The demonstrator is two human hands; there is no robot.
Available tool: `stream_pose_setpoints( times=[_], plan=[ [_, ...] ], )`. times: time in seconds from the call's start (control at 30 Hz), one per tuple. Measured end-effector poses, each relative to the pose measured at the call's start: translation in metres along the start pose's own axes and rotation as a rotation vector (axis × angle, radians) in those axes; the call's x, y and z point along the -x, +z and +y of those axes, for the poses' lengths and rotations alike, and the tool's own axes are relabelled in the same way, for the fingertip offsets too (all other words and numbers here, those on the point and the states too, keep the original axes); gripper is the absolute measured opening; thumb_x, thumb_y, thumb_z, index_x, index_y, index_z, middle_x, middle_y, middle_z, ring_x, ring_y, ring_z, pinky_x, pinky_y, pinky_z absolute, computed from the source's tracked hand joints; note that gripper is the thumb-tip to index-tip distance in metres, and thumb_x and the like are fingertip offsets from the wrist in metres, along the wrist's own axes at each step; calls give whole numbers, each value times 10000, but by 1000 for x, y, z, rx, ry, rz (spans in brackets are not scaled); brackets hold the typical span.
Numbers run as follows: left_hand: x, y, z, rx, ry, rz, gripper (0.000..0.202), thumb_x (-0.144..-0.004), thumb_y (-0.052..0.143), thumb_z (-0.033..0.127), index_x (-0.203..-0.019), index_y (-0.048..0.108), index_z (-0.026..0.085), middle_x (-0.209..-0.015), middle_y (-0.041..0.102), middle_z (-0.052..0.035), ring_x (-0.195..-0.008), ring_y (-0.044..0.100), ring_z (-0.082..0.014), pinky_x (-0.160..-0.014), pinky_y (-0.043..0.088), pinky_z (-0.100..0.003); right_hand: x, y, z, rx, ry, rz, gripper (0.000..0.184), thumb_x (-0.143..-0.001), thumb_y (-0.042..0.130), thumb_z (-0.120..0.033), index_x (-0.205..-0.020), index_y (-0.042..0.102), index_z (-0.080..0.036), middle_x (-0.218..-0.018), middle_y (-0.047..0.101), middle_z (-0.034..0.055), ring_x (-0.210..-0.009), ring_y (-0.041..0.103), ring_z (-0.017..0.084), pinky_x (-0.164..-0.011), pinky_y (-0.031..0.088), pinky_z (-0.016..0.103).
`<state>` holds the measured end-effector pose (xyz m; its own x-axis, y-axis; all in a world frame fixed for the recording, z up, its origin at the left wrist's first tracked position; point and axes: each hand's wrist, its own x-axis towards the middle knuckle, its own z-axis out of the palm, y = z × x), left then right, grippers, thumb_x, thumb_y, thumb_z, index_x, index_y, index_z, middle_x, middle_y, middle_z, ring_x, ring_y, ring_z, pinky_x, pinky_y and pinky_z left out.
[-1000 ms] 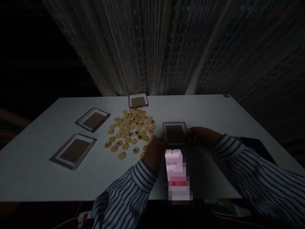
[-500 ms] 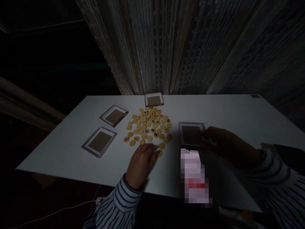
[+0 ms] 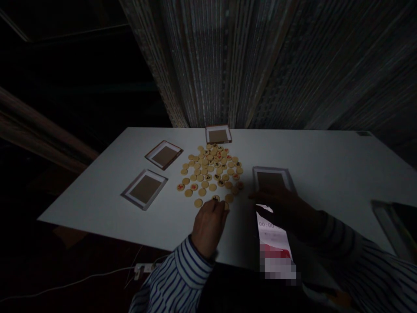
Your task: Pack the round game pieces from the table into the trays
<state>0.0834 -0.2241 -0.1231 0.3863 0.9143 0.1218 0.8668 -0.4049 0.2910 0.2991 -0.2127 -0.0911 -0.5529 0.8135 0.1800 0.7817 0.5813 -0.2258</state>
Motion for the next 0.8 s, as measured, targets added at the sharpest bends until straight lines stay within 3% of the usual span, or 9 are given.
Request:
stream_pose_setpoints(
  times=[0.1,0.23,0.33,0.47,0.6,0.8],
  plan=[
    [2,-3,-3,94,0,37,250,-876,412,248,-977,622,158,-850,614,-84,-804,568,-193,-730,476,-322,-1,-1,-1,1,-6,-3,227,-821,467,-218,-991,615,-190,-830,624,77,-753,577,175,-648,457,315],
    [3,-12,-8,449,-58,63,270,-878,408,270,-976,640,171,-900,646,-72,-830,577,-171,-764,456,-296,-3,-3,-3,13,-16,16,231,-820,458,-217,-978,623,-176,-808,626,83,-718,579,176,-618,462,319],
    [3,-19,-13,768,-230,7,313,-867,417,345,-849,665,154,-741,644,-37,-690,572,-139,-641,445,-246,-4,-3,-7,3,-15,41,231,-831,453,-235,-977,621,-174,-837,634,89,-733,585,180,-631,469,326],
    [3,-23,-17,1054,-428,-79,377,-816,467,434,-743,654,115,-544,534,7,-491,456,-87,-458,336,-195,-7,-3,-14,-28,-30,42,217,-841,447,-236,-964,619,-187,-843,641,75,-734,591,165,-637,476,310],
    [5,-23,-16,1167,-475,-102,355,-771,525,435,-781,659,106,-533,516,13,-455,393,-64,-429,277,-181,-10,-1,-22,-37,-68,89,213,-842,446,-223,-982,604,-195,-849,649,64,-728,600,152,-629,484,291],
    [7,-22,-12,1153,-423,-127,301,-766,526,378,-805,671,117,-615,602,-24,-472,424,-70,-458,318,-192,-19,10,-36,-59,-170,108,254,-826,483,-244,-1056,558,-167,-929,645,95,-788,613,186,-647,506,336]
  ],
)
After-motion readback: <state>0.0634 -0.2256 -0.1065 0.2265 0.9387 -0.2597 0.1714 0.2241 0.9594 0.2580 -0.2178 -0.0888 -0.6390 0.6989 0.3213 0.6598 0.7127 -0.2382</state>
